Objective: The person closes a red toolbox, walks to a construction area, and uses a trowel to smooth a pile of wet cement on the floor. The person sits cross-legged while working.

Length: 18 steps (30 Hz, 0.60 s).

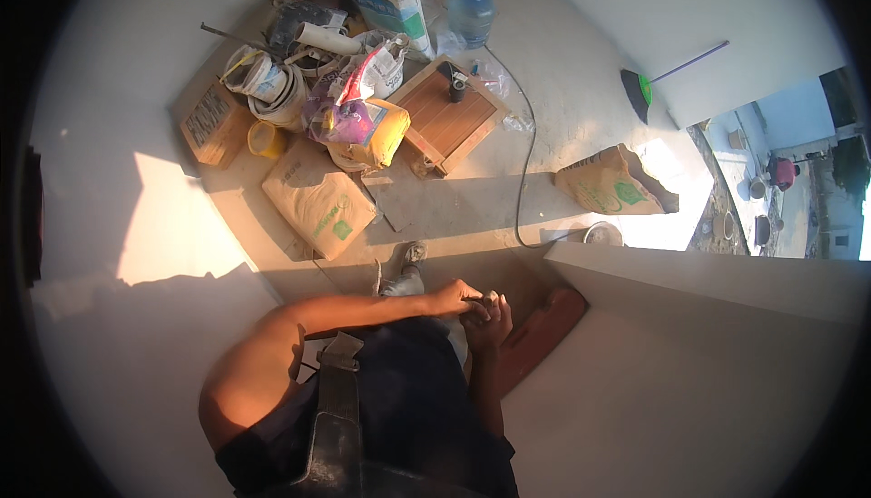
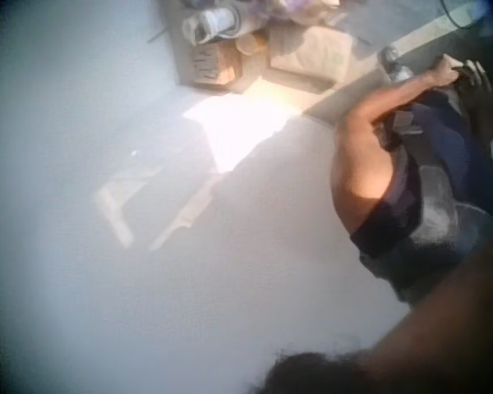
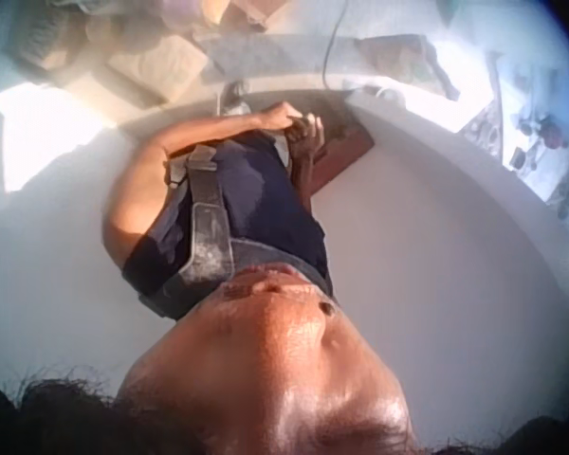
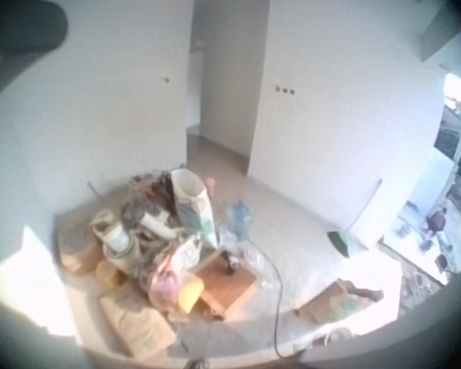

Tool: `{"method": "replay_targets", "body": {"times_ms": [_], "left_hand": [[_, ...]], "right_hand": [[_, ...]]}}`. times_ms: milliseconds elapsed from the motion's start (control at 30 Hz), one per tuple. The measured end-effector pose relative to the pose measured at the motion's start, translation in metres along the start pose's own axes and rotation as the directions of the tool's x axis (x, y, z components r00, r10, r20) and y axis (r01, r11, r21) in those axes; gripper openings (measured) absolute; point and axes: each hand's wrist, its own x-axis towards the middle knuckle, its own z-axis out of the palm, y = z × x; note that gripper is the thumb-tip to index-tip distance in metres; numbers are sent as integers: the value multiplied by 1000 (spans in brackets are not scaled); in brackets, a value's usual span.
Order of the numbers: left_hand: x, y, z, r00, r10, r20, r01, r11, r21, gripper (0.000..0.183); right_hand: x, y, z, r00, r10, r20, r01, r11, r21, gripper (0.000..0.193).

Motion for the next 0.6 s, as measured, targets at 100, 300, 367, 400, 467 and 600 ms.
{"method": "replay_targets", "body": {"times_ms": [100, 300, 367, 400, 467, 600], "left_hand": [[12, 5, -24, 997, 9, -79, -14, 998, -65, 19], [60, 15, -42, 990, -140, -32, 118, 922, -369, 30], [79, 23, -46, 988, -101, 116, 138, 917, -375, 32], [89, 28, -47, 987, 1, 158, 40, 966, -254, 31], [117, 35, -55, 953, 14, 302, -11, 1000, -14, 33], [176, 36, -52, 967, 18, 255, -24, 1000, 21, 26]], "right_hand": [[18, -4, 14, 995, -4, 102, 2, 1000, 21, 32], [52, -30, 51, 982, -183, -54, 152, 922, -356, 31], [59, -47, 64, 944, -320, -80, 197, 742, -640, 31], [64, -56, 70, 906, -403, -129, 192, 663, -724, 32], [69, -79, 81, 843, -523, -124, 170, 477, -862, 33], [88, -136, 98, 908, -401, -121, 105, 498, -861, 33]]}}
